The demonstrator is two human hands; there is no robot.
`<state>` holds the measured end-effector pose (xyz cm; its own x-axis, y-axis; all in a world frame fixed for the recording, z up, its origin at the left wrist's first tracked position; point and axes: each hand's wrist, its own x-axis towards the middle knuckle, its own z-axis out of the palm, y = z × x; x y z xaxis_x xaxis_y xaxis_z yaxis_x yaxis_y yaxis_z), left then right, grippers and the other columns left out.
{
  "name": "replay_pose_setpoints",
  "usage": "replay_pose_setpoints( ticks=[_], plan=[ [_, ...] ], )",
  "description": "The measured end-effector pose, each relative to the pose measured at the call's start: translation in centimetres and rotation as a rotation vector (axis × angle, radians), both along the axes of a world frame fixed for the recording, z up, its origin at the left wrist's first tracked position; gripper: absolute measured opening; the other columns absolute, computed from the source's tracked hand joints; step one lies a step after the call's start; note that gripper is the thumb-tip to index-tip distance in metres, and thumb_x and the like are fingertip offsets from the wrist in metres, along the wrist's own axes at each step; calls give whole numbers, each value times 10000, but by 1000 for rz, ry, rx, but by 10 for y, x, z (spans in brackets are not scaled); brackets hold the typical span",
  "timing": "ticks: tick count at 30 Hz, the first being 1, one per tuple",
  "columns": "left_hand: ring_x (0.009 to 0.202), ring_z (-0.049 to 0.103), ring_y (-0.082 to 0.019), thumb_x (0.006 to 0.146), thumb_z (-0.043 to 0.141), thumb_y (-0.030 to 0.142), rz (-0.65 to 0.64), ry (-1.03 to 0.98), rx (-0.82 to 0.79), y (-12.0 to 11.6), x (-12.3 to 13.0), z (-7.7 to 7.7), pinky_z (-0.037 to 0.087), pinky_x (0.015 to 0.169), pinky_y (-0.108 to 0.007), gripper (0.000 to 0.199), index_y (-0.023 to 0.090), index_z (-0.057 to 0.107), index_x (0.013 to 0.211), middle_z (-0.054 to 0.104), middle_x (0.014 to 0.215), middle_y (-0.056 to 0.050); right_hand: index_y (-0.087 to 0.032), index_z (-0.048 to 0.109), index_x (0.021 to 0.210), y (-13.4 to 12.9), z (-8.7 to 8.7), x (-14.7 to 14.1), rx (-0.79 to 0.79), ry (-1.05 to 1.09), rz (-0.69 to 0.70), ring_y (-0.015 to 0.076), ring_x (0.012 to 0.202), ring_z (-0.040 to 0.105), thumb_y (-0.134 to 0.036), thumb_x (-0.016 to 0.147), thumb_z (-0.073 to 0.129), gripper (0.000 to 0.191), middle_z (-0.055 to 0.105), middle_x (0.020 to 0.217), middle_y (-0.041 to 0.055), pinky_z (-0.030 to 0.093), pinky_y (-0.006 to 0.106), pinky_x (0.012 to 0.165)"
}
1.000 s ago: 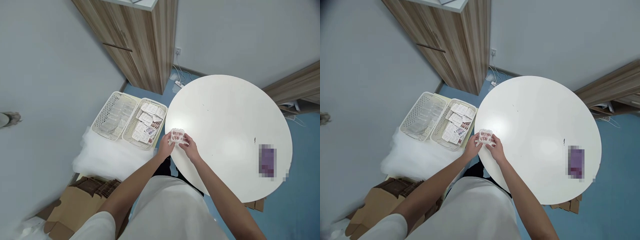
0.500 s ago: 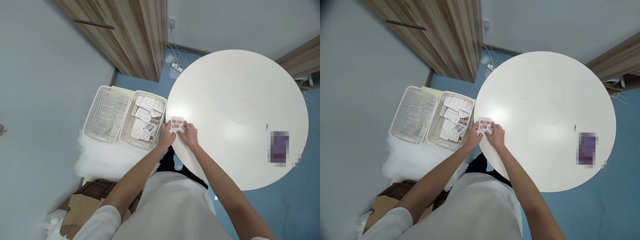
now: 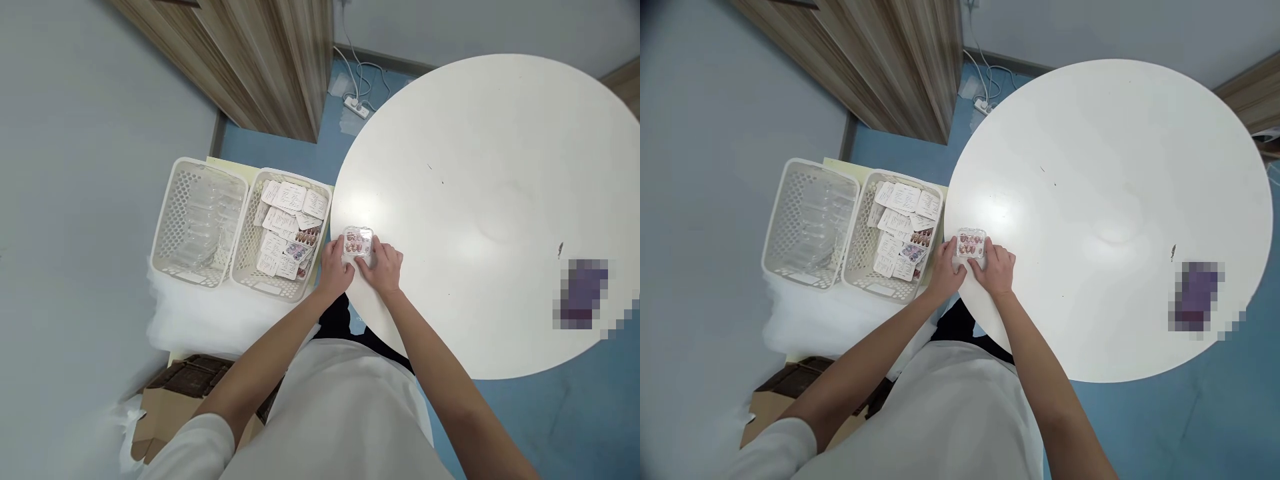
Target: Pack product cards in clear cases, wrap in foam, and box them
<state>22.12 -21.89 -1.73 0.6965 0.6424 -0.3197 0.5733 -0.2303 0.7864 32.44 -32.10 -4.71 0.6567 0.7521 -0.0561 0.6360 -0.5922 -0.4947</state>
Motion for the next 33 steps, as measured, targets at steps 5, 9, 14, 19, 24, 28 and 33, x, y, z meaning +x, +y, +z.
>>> replay_pose_setpoints(
  ticks=[5,9,14,19,24,28,33],
  plan=[
    [1199,323,-251,735,478,114,9,-10,22,-1,0,-1,280,1008,-440,682,230,216,1355,352,1222,-104,-160,289,1331,-1,-1,0,-10,6,-1,266,901,469,-498,763,464,683,525,964,115,285,400,803],
    [1193,331,-248,737,480,116,28,-32,38,-2,1,-3,282,1004,-441,691,219,193,1357,369,1211,-108,-153,286,1330,-1,-1,1,5,0,7,262,904,472,-488,758,476,690,525,962,112,286,399,811],
    [1187,330,-239,742,475,120,10,-74,82,-5,-1,-5,288,996,-418,700,200,156,1360,367,1230,-115,-144,284,1329,-2,-2,3,19,5,26,263,912,471,-480,758,475,690,528,969,116,289,398,813],
    [1195,315,-256,763,487,172,1,-58,119,-9,-2,-7,258,997,-450,716,204,104,1367,369,1252,-119,-139,254,1344,-3,-6,5,27,1,50,267,924,465,-471,767,464,698,517,961,111,297,394,800],
    [1208,310,-273,745,519,188,3,-87,133,-11,-4,-4,274,991,-457,764,166,84,1373,342,1290,-143,-164,224,1352,-2,-3,10,78,27,76,267,951,464,-472,773,464,699,511,987,105,311,405,812],
    [1234,307,-285,735,536,206,4,-97,97,-14,-11,8,305,988,-436,778,167,96,1376,253,1370,-151,-202,193,1358,-10,10,17,134,169,117,239,920,491,-487,748,507,744,493,1064,98,344,428,842],
    [1194,383,-290,717,576,261,2,-61,65,-35,-33,35,340,969,-432,718,162,242,1346,345,1335,-147,-220,221,1345,-38,40,16,244,346,78,210,949,494,-422,765,504,676,426,1174,108,428,395,810]
  ],
)
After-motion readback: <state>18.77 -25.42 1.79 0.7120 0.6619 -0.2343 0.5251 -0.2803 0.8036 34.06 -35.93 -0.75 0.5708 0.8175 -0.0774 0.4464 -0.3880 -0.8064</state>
